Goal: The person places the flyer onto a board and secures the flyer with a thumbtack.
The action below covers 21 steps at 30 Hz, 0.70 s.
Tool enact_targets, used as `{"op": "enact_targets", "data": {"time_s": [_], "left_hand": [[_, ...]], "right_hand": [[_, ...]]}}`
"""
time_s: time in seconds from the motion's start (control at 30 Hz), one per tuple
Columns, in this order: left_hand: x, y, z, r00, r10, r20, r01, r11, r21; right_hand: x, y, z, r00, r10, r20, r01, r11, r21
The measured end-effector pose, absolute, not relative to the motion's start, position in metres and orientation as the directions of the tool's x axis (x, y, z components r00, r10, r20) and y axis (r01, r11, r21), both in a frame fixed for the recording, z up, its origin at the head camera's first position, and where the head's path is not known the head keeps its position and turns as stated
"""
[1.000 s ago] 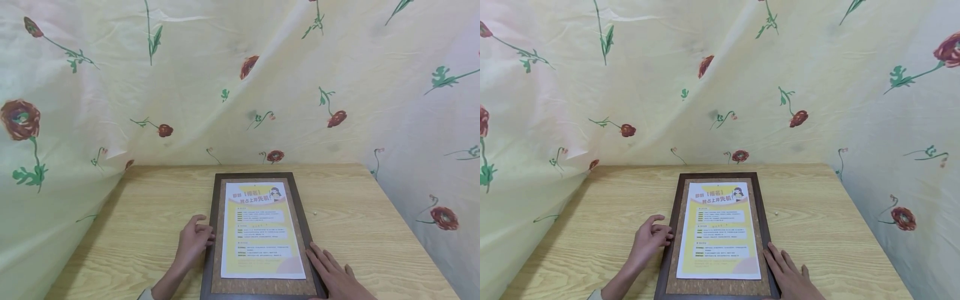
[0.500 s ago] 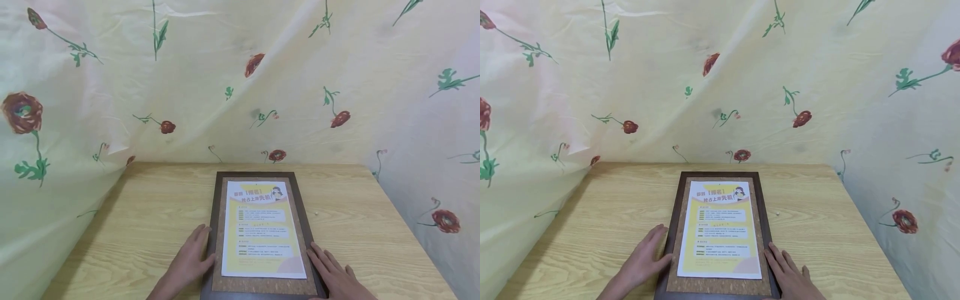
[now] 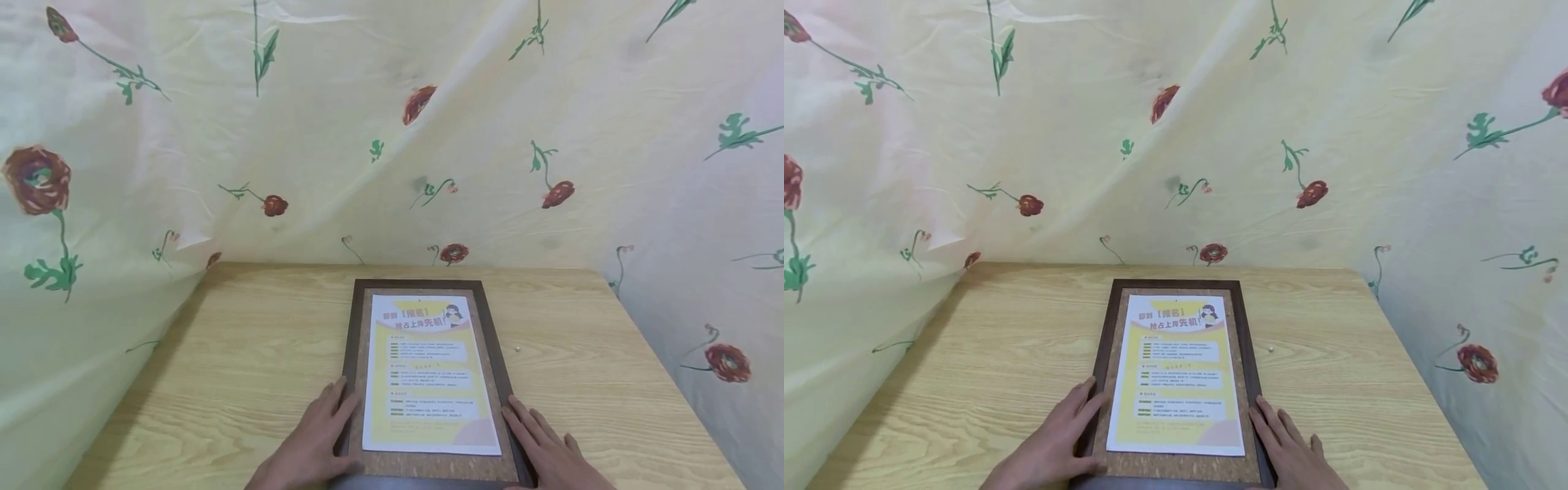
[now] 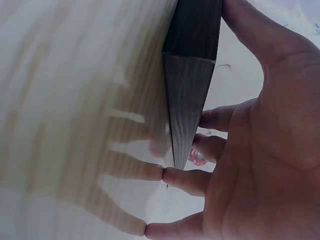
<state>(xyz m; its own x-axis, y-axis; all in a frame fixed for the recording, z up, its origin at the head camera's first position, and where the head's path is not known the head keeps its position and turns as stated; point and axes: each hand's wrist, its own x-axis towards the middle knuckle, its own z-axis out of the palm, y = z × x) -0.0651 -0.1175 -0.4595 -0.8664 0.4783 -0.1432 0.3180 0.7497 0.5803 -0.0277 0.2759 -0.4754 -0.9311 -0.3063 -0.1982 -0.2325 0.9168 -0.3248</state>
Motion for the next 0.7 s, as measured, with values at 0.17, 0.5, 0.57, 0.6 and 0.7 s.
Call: {"op": "enact_targets", "data": {"time_s": [0.17,0.5,0.57,0.6,0.7], "left_hand": [[-0.062,-0.1164,-0.4604,-0.842,0.506,-0.185,0.325,0.75,0.576],[-0.063,-0.1167,-0.4641,-0.815,0.543,-0.2,0.348,0.736,0.581],[-0.0629,-0.1167,-0.4646,-0.814,0.543,-0.205,0.348,0.739,0.577],[-0.0627,-0.1167,-0.4648,-0.812,0.545,-0.208,0.35,0.741,0.574],[-0.0613,-0.1172,-0.4657,-0.806,0.555,-0.207,0.369,0.744,0.557]], "right_hand": [[-0.0276,0.2754,-0.4749,-0.933,-0.307,-0.189,-0.238,0.918,-0.316],[-0.0272,0.2753,-0.4743,-0.931,-0.308,-0.196,-0.244,0.924,-0.295],[-0.0269,0.2752,-0.4742,-0.931,-0.309,-0.192,-0.247,0.924,-0.292],[-0.0269,0.2752,-0.4743,-0.932,-0.309,-0.191,-0.247,0.925,-0.289],[-0.0272,0.275,-0.4739,-0.931,-0.313,-0.187,-0.253,0.924,-0.286]]}}
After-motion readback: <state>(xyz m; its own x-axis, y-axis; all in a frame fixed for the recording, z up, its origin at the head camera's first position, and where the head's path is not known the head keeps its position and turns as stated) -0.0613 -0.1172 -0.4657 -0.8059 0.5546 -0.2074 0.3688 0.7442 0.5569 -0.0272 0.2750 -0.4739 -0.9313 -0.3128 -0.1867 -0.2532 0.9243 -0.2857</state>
